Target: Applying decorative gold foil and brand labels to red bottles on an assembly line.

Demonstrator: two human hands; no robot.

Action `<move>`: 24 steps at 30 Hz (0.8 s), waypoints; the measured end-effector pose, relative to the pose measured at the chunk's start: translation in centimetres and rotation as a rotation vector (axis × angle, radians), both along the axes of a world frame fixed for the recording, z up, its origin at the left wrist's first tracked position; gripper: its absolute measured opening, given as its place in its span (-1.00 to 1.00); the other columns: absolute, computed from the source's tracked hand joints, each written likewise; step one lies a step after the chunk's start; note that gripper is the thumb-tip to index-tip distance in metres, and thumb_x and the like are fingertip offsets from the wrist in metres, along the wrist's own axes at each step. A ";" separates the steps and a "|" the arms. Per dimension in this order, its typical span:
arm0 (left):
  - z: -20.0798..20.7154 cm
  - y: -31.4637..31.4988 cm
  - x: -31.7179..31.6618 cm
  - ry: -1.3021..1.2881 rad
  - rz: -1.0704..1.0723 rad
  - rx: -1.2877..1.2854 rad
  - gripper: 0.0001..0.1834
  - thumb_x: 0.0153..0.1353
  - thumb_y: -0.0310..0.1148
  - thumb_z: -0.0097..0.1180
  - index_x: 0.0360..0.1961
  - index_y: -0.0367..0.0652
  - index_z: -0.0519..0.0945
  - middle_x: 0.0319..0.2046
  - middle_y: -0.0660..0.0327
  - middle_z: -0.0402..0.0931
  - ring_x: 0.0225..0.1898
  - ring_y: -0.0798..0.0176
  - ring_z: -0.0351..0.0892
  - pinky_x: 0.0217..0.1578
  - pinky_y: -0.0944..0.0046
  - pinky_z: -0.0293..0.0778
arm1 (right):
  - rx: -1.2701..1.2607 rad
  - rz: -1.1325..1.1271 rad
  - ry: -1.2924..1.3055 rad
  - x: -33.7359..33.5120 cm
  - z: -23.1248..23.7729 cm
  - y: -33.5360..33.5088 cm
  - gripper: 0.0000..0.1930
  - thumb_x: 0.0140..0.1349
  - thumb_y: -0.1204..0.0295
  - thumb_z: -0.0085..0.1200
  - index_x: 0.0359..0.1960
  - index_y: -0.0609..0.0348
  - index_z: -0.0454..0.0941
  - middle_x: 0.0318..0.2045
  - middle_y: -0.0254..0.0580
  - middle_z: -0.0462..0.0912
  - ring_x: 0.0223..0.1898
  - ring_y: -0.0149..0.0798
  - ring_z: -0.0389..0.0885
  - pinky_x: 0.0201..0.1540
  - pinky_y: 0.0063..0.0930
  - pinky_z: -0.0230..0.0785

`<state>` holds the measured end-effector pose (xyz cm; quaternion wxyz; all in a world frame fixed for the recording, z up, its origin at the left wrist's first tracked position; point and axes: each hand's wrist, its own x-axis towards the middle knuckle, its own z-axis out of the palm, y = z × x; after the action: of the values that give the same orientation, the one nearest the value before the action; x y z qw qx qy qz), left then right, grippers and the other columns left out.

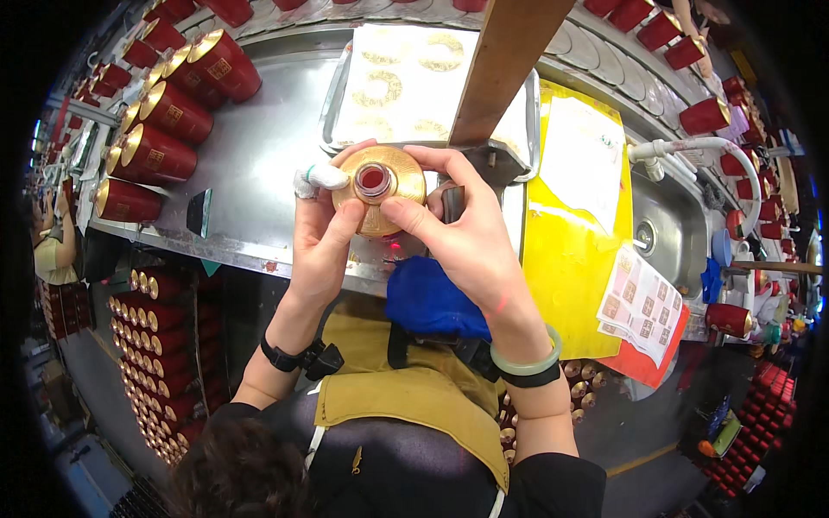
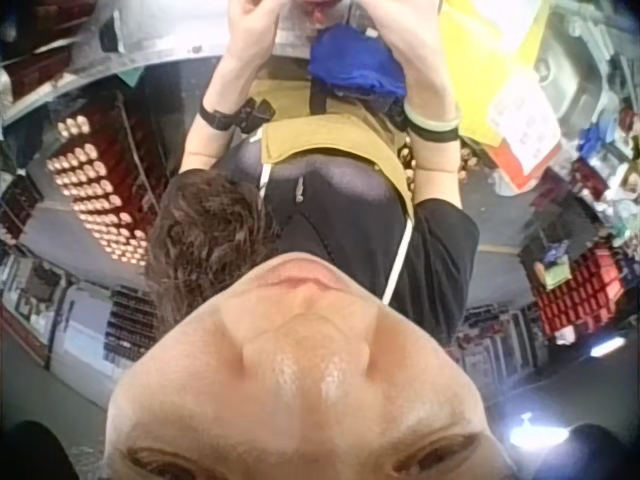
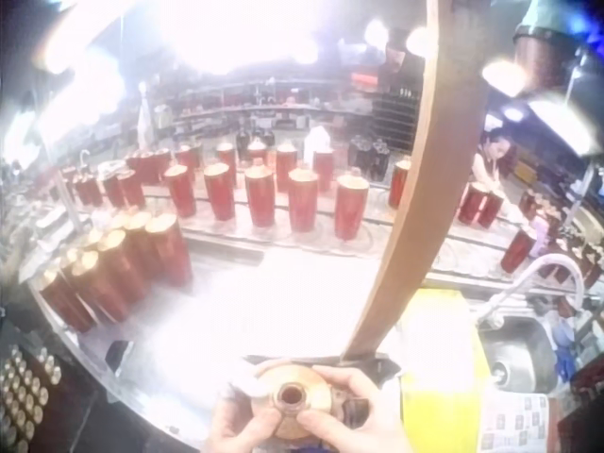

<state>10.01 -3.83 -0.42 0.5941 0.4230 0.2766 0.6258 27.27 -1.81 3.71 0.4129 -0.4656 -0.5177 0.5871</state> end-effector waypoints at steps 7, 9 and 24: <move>-0.1 0.1 -0.1 0.034 -0.001 0.012 -0.35 0.42 -0.50 0.14 0.46 -0.26 0.18 0.34 0.07 0.31 0.33 0.23 0.38 0.35 0.17 0.34 | -0.027 -0.005 0.044 0.0 0.0 -0.1 -0.45 0.20 0.35 0.45 0.21 0.20 0.55 -0.48 -0.61 0.42 -0.46 -0.69 0.25 -0.41 -0.73 0.12; 0.0 0.0 0.0 0.036 -0.012 0.008 -0.35 0.42 -0.50 0.14 0.46 -0.26 0.18 0.34 0.07 0.31 0.33 0.23 0.38 0.35 0.17 0.34 | -0.032 -0.011 0.059 0.0 -0.1 -0.1 -0.44 0.20 0.34 0.45 0.22 0.20 0.55 -0.49 -0.61 0.42 -0.47 -0.69 0.25 -0.42 -0.73 0.12; 0.2 -0.3 0.9 0.044 0.061 -0.017 -0.32 0.35 -0.58 0.16 0.42 -0.25 0.16 0.36 0.06 0.25 0.35 0.19 0.36 0.37 0.15 0.33 | -0.015 0.002 -0.005 0.3 -0.2 0.0 -0.52 0.30 0.37 0.36 0.21 0.23 0.55 -0.50 -0.57 0.41 -0.47 -0.68 0.25 -0.42 -0.71 0.09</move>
<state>10.92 -4.14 -0.19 0.5719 0.4231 0.3079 0.6318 27.54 -1.78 3.55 0.4073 -0.4696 -0.5149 0.5903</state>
